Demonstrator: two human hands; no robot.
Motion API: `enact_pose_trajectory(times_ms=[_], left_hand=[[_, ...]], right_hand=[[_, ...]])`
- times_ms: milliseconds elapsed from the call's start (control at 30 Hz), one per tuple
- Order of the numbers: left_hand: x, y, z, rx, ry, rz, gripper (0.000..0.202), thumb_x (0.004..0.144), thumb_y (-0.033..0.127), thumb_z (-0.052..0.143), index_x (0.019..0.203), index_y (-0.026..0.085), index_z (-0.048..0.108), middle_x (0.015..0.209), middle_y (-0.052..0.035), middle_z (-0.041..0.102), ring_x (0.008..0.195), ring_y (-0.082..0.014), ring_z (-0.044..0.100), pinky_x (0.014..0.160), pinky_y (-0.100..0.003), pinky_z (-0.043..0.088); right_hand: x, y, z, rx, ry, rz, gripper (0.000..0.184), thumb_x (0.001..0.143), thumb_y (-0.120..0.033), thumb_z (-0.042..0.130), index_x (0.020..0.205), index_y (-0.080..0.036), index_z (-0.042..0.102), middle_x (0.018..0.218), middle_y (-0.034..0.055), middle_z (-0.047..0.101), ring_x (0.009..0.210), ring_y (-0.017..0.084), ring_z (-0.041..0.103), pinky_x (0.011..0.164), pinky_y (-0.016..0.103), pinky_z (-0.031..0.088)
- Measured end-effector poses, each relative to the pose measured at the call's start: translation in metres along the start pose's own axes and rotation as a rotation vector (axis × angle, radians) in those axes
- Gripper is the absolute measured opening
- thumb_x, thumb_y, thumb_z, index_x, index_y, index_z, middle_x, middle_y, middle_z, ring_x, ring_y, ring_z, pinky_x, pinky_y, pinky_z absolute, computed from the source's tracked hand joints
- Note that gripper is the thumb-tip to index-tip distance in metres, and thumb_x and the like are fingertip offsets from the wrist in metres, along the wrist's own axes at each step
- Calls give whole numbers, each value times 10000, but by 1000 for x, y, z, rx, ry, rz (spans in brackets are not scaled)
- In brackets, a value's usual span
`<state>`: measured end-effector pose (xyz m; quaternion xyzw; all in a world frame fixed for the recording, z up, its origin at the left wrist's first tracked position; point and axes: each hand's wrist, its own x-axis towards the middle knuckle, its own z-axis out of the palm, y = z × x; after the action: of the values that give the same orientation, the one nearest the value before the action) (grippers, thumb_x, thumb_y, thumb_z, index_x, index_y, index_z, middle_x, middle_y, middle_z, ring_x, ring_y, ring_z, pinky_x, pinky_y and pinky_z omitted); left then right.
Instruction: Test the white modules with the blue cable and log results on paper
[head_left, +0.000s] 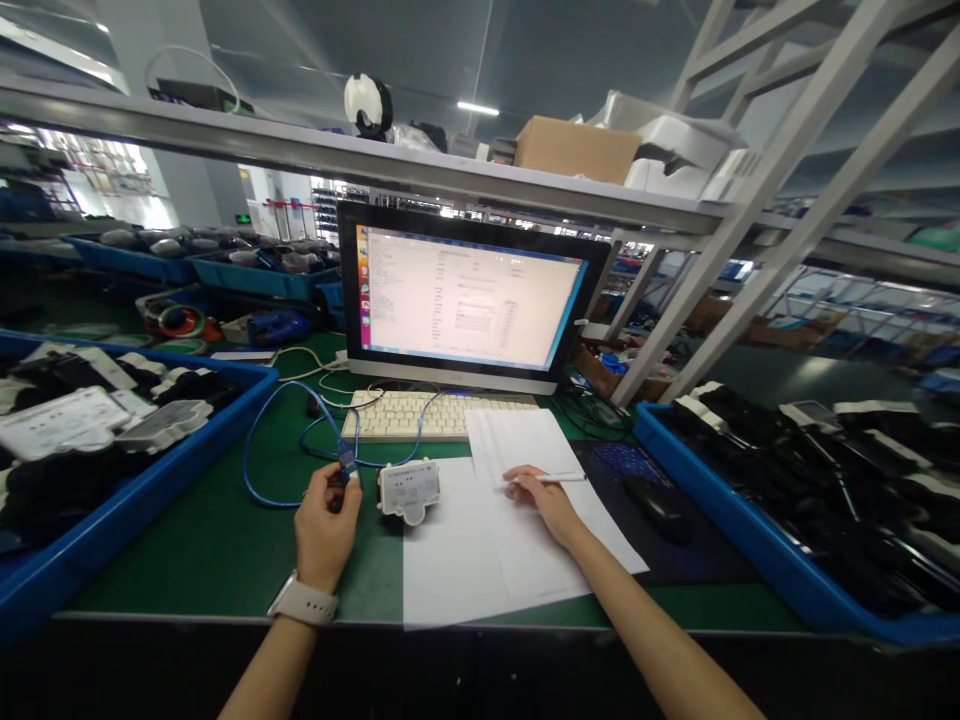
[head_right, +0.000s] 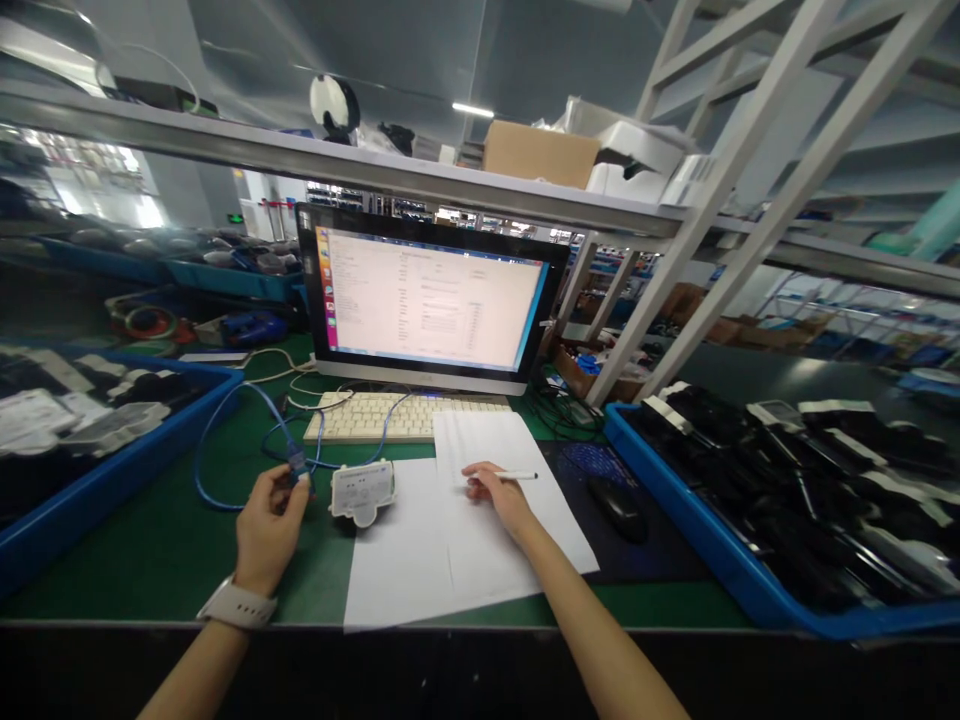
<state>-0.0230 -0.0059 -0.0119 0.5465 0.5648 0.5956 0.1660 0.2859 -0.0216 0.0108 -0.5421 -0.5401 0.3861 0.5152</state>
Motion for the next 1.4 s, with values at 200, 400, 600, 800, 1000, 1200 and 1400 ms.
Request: enact_pose_trajectory(times_ms=[200, 400, 600, 800, 1000, 1200, 1400], left_hand=[[-1, 8, -1, -11, -6, -17, 370, 756, 460, 545, 974, 161, 547, 730, -32, 639, 597, -174, 630, 541, -261, 491], [-1, 15, -2, -4, -4, -24, 362, 751, 453, 538, 962, 159, 540, 711, -27, 633, 585, -170, 623, 542, -261, 490], [-2, 13, -2, 2, -4, -25, 359, 755, 447, 540, 970, 159, 539, 725, -26, 632, 590, -167, 619, 555, -262, 490], [-2, 11, -2, 14, -7, -28, 371, 756, 435, 546, 991, 148, 541, 716, -29, 632, 586, -166, 616, 566, -261, 486], [-3, 14, -3, 4, -1, -38, 376, 751, 445, 545, 987, 152, 543, 738, -32, 638, 593, -163, 617, 569, -259, 490], [-3, 17, -3, 23, -6, -21, 364, 756, 445, 534, 980, 159, 538, 750, -31, 638, 602, -163, 617, 567, -258, 490], [-3, 16, -3, 22, 2, -18, 369, 758, 451, 533, 981, 158, 538, 722, -24, 630, 608, -169, 621, 575, -262, 490]], right_hand=[[2, 16, 4, -93, 188, 0, 210, 661, -419, 542, 695, -214, 512, 492, -39, 534, 406, 124, 465, 425, 247, 400], [-2, 16, 4, -286, 313, -26, 204, 608, -257, 548, 497, -239, 378, 381, -72, 432, 422, 117, 398, 475, 237, 335], [-4, 18, 5, -333, 269, -20, 197, 637, -260, 496, 508, -246, 348, 387, -69, 456, 408, 125, 420, 455, 240, 331], [-4, 17, 5, -352, 251, -31, 191, 632, -280, 495, 512, -247, 350, 382, -69, 448, 415, 129, 423, 458, 240, 334], [-4, 18, 4, -368, 281, -36, 199, 640, -271, 486, 507, -248, 339, 384, -71, 439, 418, 126, 413, 467, 241, 336], [-4, 17, 5, -367, 267, -40, 201, 648, -278, 481, 507, -249, 342, 384, -69, 448, 410, 127, 414, 463, 244, 334], [-4, 17, 4, -369, 287, -49, 197, 630, -269, 484, 495, -249, 342, 379, -69, 433, 421, 128, 409, 470, 244, 332]])
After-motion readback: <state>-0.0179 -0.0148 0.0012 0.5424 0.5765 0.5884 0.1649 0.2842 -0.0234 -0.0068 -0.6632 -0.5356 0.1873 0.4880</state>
